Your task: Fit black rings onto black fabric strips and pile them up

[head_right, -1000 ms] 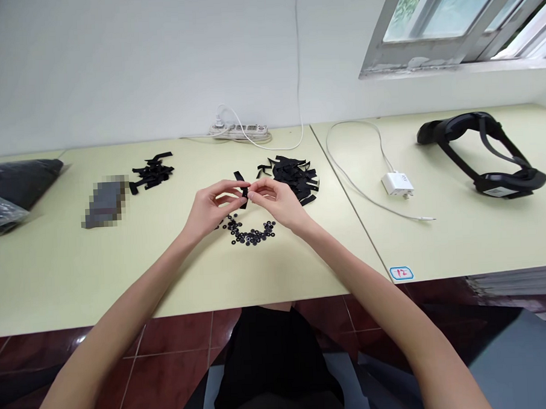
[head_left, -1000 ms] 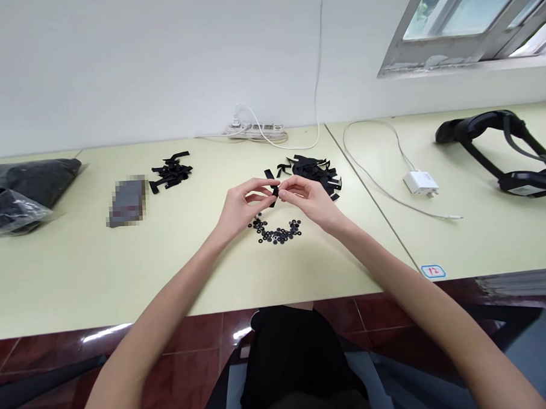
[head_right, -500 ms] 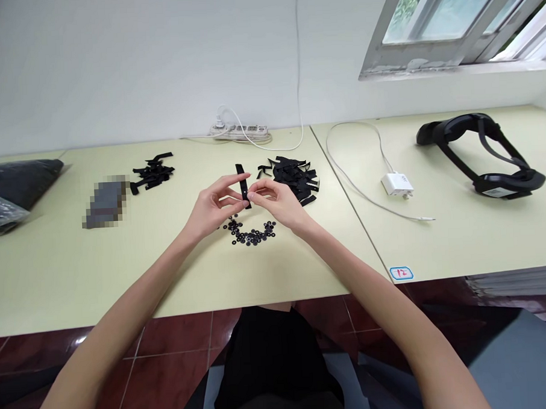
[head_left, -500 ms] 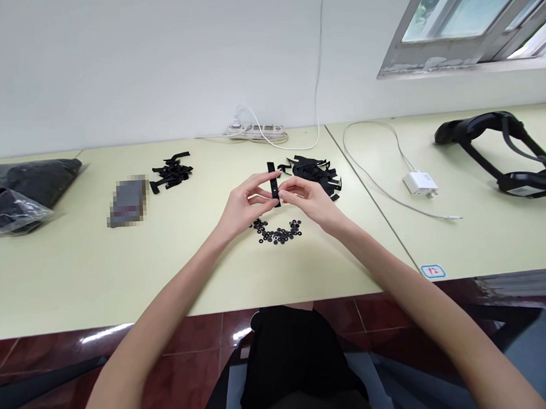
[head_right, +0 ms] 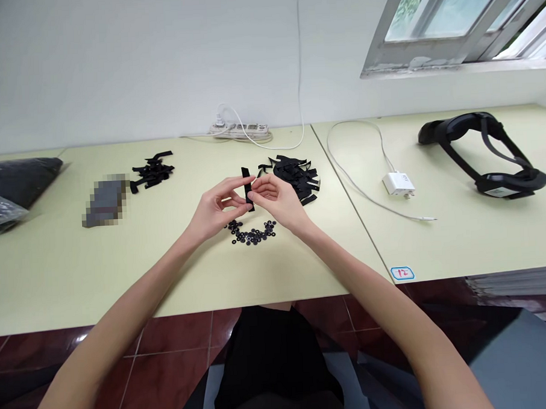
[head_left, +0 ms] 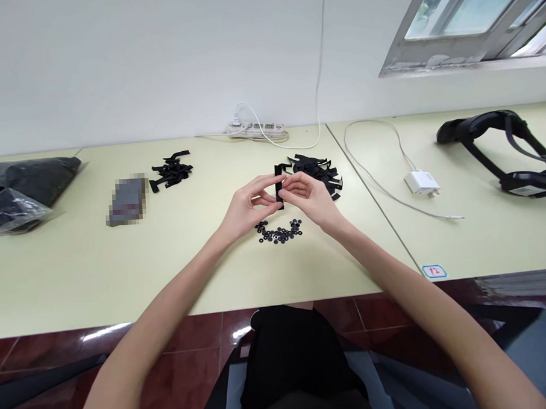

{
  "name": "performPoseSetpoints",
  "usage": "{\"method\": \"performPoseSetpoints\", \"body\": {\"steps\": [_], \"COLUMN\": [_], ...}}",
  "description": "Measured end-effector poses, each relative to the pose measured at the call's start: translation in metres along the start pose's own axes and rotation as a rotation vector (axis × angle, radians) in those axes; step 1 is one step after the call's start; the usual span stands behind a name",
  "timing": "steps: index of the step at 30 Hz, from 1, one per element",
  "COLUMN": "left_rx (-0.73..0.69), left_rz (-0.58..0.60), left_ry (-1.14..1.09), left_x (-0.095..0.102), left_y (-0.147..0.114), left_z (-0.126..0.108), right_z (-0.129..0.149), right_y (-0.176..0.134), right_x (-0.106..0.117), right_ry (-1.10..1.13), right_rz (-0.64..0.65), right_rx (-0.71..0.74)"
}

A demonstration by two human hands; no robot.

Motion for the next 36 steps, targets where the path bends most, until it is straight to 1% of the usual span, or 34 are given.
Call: {"method": "performPoseSetpoints", "body": {"steps": [7,12,18,23,25,27,31,33,34,36], "left_rx": [-0.053,-0.062,-0.081,-0.052,-0.046,-0.054,-0.071,-0.004,0.045,0.145], "left_rz": [0.004,0.000,0.007,0.006,0.002,-0.014,-0.119,-0.131,-0.112,-0.037], "left_ry": [0.065,0.081,0.079,0.092,0.090,0.081,0.146,0.113,0.064,-0.057], "left_x": [0.000,0.000,0.000,0.001,0.002,0.002,0.004,0.005,0.005,0.005], "left_y": [-0.001,-0.002,-0.001,-0.001,0.000,0.000,0.002,0.004,0.004,0.005], "left_z": [0.001,0.000,-0.001,-0.004,-0.004,-0.005,-0.004,-0.002,-0.001,0.001], "right_z": [0.002,0.003,0.001,0.004,0.007,0.009,0.014,0.015,0.016,0.016], "right_y": [0.000,0.000,0.001,-0.002,-0.003,-0.005,-0.007,-0.007,-0.007,-0.007], "right_x": [0.001,0.001,0.001,-0.001,-0.002,-0.002,0.001,0.003,0.004,0.005], "right_ry": [-0.035,-0.068,-0.120,-0.135,-0.160,-0.238,-0.495,-0.607,-0.652,-0.714], "right_rz": [0.070,0.083,0.089,0.040,0.018,-0.011,-0.050,-0.064,-0.073,-0.089], "right_rx": [-0.042,-0.047,-0.019,0.057,0.110,0.208,0.521,0.645,0.695,0.785]}}
Point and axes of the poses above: each hand's wrist, its own y-axis towards the middle knuckle, its own x-axis out of the back of the hand, z = x × y, the point moved 2 cm from there along y, towards the middle knuckle, and after that the axes turned 7 degrees about y, right-handed, at the moved point
